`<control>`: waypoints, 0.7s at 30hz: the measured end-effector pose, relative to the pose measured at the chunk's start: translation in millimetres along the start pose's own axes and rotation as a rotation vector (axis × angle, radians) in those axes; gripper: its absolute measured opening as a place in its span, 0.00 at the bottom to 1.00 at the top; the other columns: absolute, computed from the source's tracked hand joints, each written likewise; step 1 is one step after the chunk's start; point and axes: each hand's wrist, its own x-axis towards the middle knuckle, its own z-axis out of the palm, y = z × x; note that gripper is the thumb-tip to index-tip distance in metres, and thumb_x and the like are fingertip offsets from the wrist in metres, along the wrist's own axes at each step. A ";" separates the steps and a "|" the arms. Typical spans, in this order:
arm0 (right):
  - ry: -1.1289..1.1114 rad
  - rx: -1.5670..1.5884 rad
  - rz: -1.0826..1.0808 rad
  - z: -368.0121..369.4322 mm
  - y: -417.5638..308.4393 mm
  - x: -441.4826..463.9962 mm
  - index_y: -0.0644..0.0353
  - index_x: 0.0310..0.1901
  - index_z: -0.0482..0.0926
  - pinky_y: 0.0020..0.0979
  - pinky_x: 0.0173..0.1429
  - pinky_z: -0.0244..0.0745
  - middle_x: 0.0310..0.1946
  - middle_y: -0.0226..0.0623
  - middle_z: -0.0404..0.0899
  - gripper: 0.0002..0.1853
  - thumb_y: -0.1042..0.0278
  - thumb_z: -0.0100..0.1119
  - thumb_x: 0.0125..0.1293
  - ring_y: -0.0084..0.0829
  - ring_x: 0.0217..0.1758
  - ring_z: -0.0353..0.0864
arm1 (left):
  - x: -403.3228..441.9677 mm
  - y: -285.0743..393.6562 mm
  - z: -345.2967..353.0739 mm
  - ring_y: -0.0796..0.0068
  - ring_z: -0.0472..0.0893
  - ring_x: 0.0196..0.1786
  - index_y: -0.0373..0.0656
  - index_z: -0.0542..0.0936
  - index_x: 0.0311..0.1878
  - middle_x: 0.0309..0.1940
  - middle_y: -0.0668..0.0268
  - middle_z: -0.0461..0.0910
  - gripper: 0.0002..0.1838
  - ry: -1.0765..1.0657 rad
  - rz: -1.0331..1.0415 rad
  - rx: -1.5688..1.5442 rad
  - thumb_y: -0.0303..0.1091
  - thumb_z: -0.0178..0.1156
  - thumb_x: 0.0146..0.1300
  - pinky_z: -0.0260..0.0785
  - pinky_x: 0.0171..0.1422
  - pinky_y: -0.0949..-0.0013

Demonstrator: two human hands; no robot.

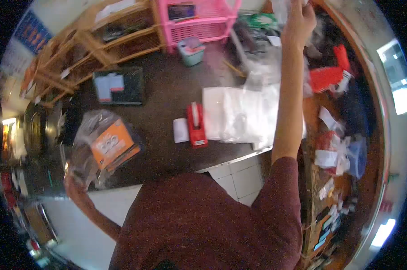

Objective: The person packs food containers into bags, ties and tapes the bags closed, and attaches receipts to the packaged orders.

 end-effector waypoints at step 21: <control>-2.315 -0.247 -0.065 276.9 -156.9 -379.2 0.48 0.44 0.77 0.42 0.46 0.70 0.39 0.39 0.78 0.16 0.59 0.52 0.53 0.39 0.41 0.77 | 54.3 -4.5 -80.7 0.83 0.73 0.28 0.38 0.79 0.33 0.26 0.67 0.76 0.05 -0.294 0.288 0.117 0.29 0.58 0.56 0.63 0.32 0.80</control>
